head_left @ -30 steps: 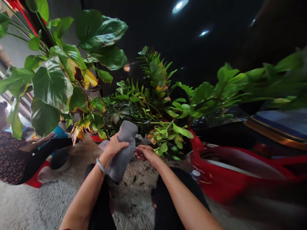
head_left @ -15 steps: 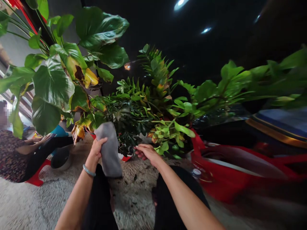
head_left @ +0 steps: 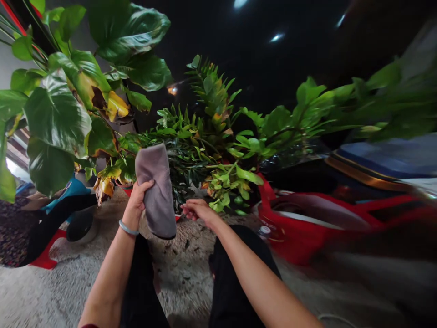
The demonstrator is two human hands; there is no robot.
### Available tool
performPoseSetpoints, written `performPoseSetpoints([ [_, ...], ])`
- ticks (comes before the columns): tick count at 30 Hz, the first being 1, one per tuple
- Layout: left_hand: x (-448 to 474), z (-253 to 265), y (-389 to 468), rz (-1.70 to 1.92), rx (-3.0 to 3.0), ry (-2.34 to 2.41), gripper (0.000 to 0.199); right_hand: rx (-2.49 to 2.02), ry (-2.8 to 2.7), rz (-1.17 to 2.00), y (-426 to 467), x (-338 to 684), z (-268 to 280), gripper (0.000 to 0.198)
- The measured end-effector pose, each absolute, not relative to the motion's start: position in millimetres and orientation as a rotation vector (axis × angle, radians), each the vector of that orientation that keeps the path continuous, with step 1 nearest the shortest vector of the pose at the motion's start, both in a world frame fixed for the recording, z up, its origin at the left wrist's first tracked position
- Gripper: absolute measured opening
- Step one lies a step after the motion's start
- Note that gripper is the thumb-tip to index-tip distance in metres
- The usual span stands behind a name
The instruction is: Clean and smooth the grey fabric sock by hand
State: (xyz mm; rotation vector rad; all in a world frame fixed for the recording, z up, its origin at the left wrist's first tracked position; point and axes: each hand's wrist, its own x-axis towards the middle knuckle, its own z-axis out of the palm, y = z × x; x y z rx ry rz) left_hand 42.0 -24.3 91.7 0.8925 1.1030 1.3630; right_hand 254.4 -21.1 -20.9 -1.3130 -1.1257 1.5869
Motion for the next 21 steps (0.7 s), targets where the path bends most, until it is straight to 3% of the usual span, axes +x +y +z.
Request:
performPoseSetpoints([
  [4,41.3,56.7,-50.4,1.013,0.96,1.173,0.049,-1.365,-1.114,1.565,-20.3,261.3,-26.5,0.014],
  [7,30.6,59.2,-66.3,0.887,0.999,1.043,0.048,-1.341,-1.14,1.593,-21.5,265.0,-24.5,0.02],
  [12,30.5,98.8,-31.8,1.343,0.977,0.931,0.043,-1.284,-1.142,1.591,-23.3,262.3,-15.2,0.021],
  [15,41.5,97.7,-12.5,1.496,0.871,1.063,0.045,-1.314,-1.1,1.563,-22.0,261.7,-16.1,0.015],
  [21,43.1,50.5,-67.8,0.998,0.945,1.257,0.042,-1.372,-1.078,1.551,-19.5,267.6,-23.9,0.012],
])
